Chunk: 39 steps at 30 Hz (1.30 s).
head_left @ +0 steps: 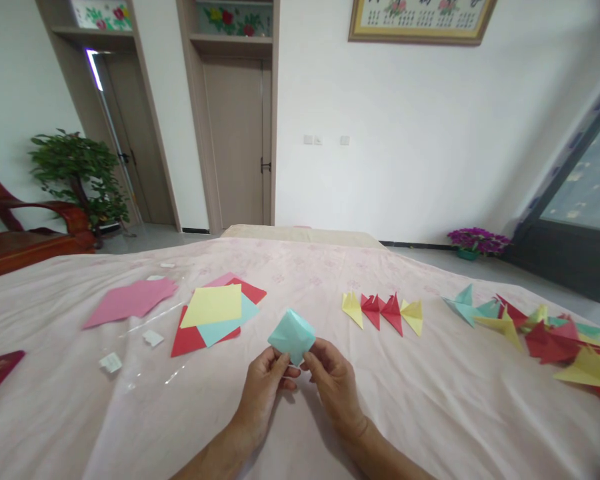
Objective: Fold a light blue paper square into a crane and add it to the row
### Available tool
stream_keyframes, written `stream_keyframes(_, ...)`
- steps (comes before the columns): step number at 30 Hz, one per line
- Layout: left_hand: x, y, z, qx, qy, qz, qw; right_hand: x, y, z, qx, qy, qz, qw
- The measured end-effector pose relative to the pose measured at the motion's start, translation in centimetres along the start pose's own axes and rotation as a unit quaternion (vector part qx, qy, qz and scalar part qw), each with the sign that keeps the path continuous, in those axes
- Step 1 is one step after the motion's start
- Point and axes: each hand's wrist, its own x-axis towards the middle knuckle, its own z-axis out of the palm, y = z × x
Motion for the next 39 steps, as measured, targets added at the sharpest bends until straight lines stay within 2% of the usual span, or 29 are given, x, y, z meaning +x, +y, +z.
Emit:
stream_keyframes(4,-0.02,0.02,-0.02,0.04,0.018,0.016,0.999,0.25,0.5,0.46,0.08,0.022,0.072,0.994)
stream_keyframes(10,0.03,0.52,0.17,0.065,0.1,0.074,0.99,0.11,0.57,0.59,0.119,0.027,0.096,0.988)
stream_keyframes(14,0.14,0.63,0.37,0.068,0.124,0.093,0.986,0.06,0.45,0.59,0.132,0.038,0.116,0.984)
stream_keyframes(26,0.4,-0.2,0.43,0.099,0.117,0.132,0.979,-0.05,0.21,0.67,0.161,0.035,0.13,0.978)
stream_keyframes(31,0.16,-0.04,0.55,0.105,0.093,0.132,0.981,-0.1,0.35,0.71,0.157,0.02,0.123,0.98)
stream_keyframes(39,0.03,0.31,0.46,0.059,0.052,0.123,0.989,-0.35,-0.1,0.72,0.149,0.006,0.107,0.983)
